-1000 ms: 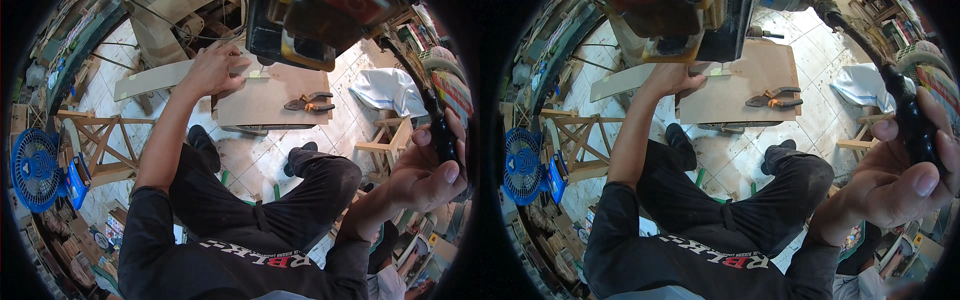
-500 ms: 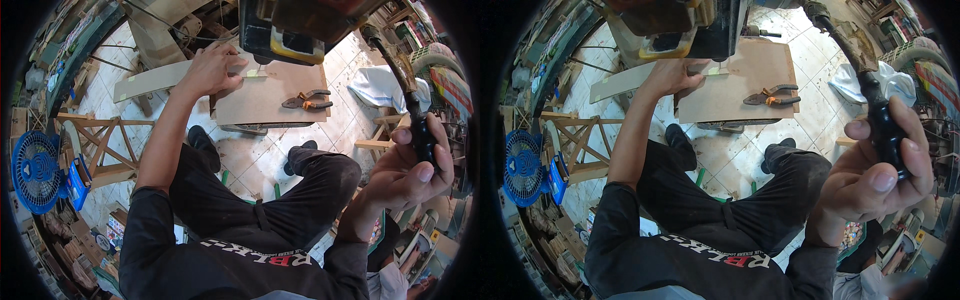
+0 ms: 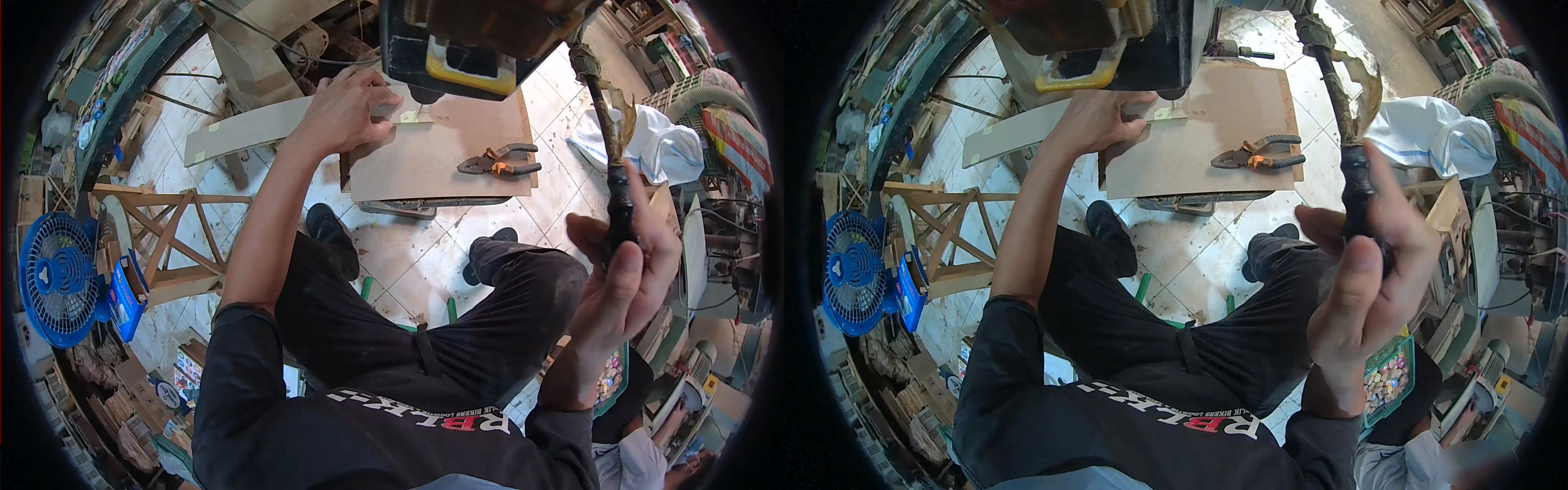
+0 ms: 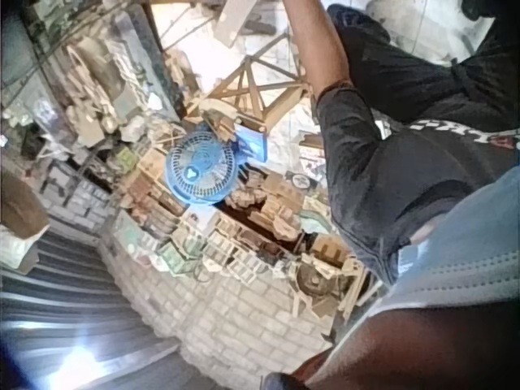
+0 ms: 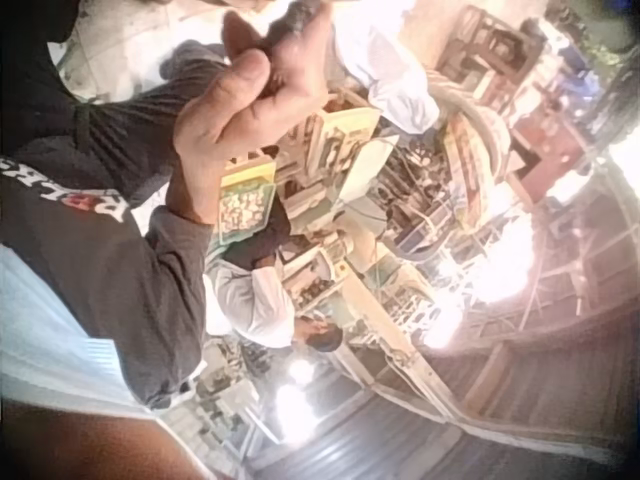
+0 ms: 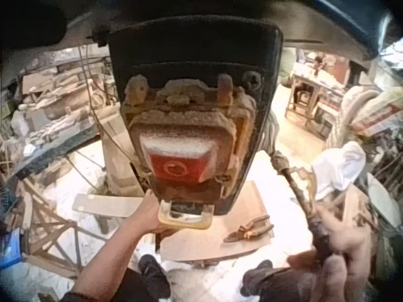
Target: Drilling holes into a wooden board using a bench drill press.
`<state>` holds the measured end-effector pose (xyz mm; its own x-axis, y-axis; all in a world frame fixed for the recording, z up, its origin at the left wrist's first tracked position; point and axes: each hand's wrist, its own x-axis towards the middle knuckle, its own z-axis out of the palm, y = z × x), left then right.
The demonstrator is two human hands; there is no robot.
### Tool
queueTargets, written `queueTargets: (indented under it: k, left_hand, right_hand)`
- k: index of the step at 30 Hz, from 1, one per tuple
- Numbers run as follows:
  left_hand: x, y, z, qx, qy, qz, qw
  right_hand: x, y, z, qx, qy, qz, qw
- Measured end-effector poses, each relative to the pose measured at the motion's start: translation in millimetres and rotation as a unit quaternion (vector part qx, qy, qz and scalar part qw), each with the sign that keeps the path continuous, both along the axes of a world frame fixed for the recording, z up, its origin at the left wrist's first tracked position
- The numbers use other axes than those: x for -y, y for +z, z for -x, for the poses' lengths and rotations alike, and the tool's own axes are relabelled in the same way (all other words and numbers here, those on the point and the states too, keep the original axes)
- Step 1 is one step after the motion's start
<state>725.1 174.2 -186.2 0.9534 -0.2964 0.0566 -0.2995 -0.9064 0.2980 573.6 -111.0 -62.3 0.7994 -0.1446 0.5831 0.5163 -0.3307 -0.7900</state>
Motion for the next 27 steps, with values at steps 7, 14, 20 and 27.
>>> queueTargets:
  k: [7, 14, 20, 27]
  left_hand:
    - [-2, -3, -1, -0.001, -0.001, 0.022, 1.000]
    - [-2, -7, -2, 0.003, -0.004, 0.034, 0.999]
    - [-2, -9, -3, 0.004, -0.002, 0.037, 0.999]
    - [-1, -8, -3, 0.006, -0.003, 0.031, 0.999]
  right_hand:
    - [33, -15, -5, -0.186, 0.189, -0.085, 0.960]
    - [45, -64, -19, -0.129, 0.258, -0.076, 0.955]
    - [46, -80, -40, -0.135, 0.277, 0.011, 0.951]
    - [46, -79, -47, -0.136, 0.256, 0.103, 0.951]
